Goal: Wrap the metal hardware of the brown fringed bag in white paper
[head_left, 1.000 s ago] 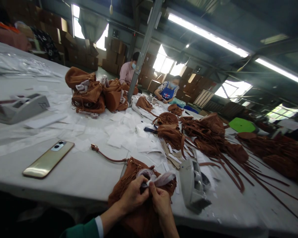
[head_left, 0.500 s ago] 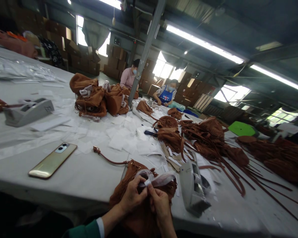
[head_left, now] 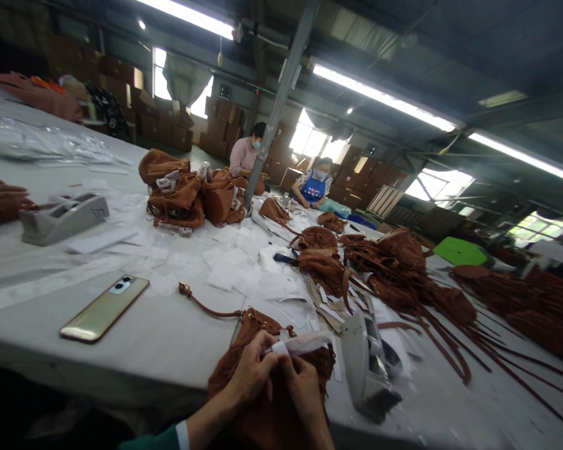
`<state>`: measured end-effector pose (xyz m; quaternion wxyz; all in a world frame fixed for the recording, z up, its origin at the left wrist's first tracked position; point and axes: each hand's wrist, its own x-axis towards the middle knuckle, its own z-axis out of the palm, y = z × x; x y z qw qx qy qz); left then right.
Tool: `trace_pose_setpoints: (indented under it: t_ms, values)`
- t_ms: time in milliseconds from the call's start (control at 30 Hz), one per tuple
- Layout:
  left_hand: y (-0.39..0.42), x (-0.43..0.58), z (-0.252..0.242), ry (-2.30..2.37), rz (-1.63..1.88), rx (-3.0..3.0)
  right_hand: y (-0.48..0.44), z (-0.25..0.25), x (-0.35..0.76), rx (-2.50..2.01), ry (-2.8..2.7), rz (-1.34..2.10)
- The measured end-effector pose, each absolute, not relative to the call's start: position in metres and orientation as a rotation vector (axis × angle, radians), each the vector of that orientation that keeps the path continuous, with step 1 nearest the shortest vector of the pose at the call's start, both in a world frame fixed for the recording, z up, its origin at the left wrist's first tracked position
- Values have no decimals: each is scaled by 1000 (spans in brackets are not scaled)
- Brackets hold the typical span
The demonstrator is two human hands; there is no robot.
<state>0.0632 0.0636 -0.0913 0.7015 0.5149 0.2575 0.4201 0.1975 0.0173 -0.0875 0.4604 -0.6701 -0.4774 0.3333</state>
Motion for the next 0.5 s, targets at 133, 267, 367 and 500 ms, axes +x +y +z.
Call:
trace_pose_setpoints:
  t_ms: [133, 267, 367, 500]
  values:
    - [68, 64, -96, 515, 826, 971, 19, -88, 202, -1594, -1291, 769]
    - [76, 63, -100, 476, 763, 917, 16, -96, 199, -1538, -1268, 788]
    - [76, 64, -104, 456, 753, 899, 16, -103, 196, -1546, -1249, 752]
    - [70, 66, -105, 477, 750, 956, 18, -110, 194, -1623, -1228, 623]
